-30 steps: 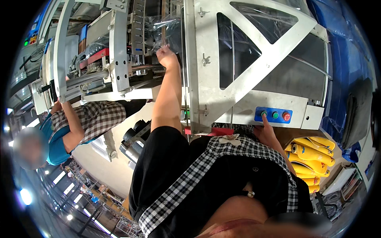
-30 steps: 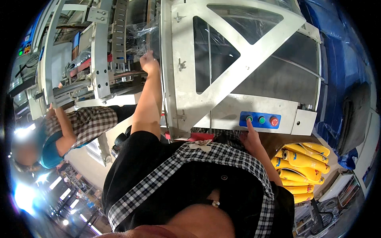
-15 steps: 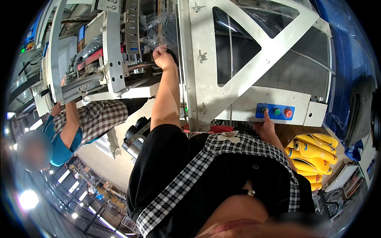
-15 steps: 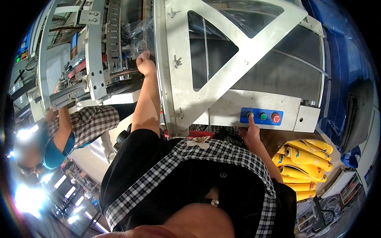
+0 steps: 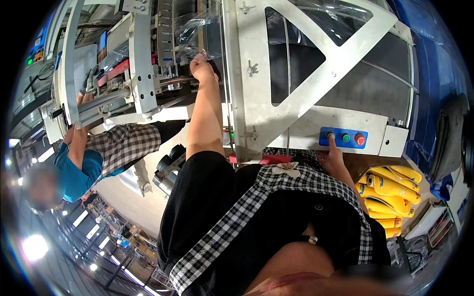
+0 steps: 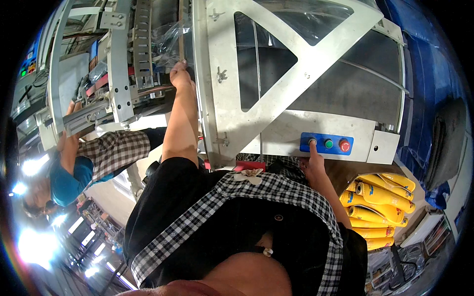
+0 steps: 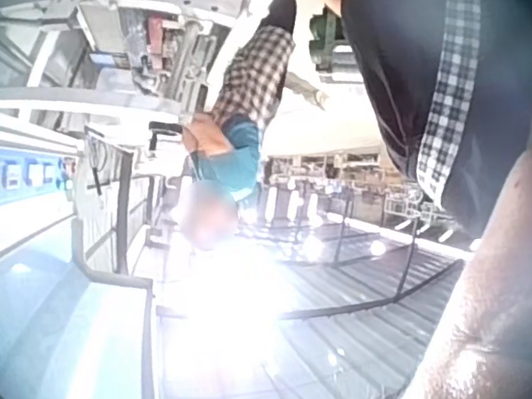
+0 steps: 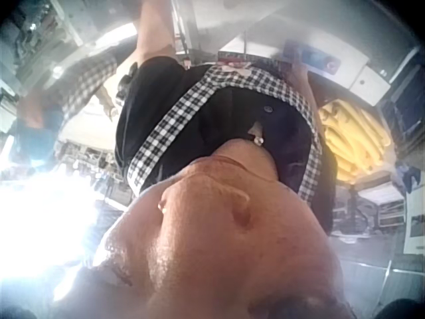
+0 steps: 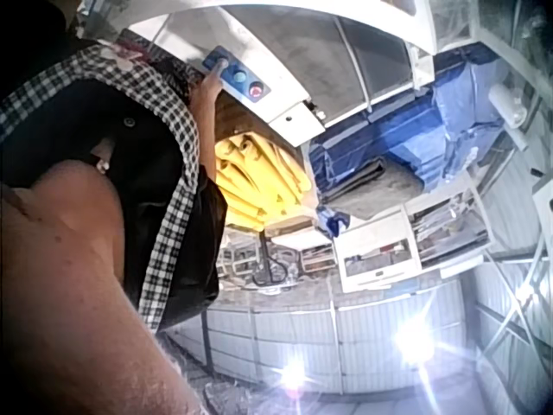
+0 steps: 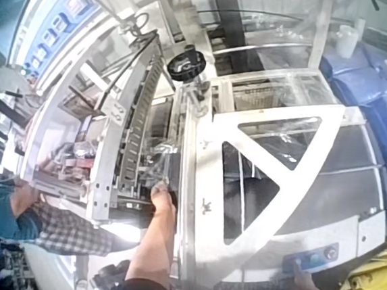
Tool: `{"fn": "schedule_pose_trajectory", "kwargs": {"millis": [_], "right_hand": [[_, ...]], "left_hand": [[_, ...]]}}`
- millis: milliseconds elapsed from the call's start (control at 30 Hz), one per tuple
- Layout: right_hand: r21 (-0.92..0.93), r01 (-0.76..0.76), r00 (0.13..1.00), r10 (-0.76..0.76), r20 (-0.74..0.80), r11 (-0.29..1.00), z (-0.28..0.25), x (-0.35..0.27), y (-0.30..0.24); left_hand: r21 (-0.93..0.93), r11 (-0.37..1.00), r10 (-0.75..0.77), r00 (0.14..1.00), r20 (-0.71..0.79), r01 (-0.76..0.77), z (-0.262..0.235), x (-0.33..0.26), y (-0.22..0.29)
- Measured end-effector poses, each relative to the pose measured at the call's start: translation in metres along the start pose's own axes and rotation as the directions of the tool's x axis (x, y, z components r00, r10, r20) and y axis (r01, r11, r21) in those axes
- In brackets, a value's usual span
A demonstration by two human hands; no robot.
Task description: The person repeatedly picks up black cylindrical rolls from a stack, places them into a machine, and presses a button on the control panel. They also handle clear plastic sheets and place them into the machine alongside the rolls.
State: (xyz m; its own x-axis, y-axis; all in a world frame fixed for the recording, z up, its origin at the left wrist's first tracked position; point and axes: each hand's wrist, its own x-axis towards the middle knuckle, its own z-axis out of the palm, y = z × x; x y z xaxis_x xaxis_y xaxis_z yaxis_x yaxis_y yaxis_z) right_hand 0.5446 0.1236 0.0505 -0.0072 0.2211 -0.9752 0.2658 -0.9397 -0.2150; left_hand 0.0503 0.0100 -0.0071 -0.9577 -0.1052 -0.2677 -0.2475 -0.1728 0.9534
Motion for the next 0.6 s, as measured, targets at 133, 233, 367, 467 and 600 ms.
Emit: {"fn": "schedule_pose_trajectory", "kwargs": {"millis": [133, 233, 367, 467, 600], "right_hand": [[0.006, 0.061, 0.994, -0.061, 0.093, 0.998, -0.005, 0.004, 0.004], [-0.020, 0.040, 0.998, -0.039, 0.053, 0.999, -0.005, 0.008, 0.005], [-0.031, 0.025, 0.999, -0.024, 0.037, 0.999, -0.002, 0.010, 0.005], [-0.056, 0.040, 0.999, -0.038, 0.036, 0.998, -0.001, 0.005, 0.003], [-0.069, 0.019, 0.997, -0.013, 0.075, 0.997, -0.004, -0.002, 0.001]], "left_hand": [[0.178, 0.974, -0.133, 0.989, -0.069, 0.144, -0.002, -0.003, 0.012], [0.258, 0.918, -0.274, 0.952, -0.135, 0.301, 0.001, -0.008, 0.021], [0.036, 0.976, -0.207, 0.963, -0.171, 0.216, 0.006, -0.011, 0.024], [0.018, 0.981, -0.187, 0.968, -0.170, 0.193, 0.007, -0.009, 0.022], [0.132, 0.968, -0.194, 0.971, -0.138, 0.212, 0.005, -0.008, 0.026]]}}
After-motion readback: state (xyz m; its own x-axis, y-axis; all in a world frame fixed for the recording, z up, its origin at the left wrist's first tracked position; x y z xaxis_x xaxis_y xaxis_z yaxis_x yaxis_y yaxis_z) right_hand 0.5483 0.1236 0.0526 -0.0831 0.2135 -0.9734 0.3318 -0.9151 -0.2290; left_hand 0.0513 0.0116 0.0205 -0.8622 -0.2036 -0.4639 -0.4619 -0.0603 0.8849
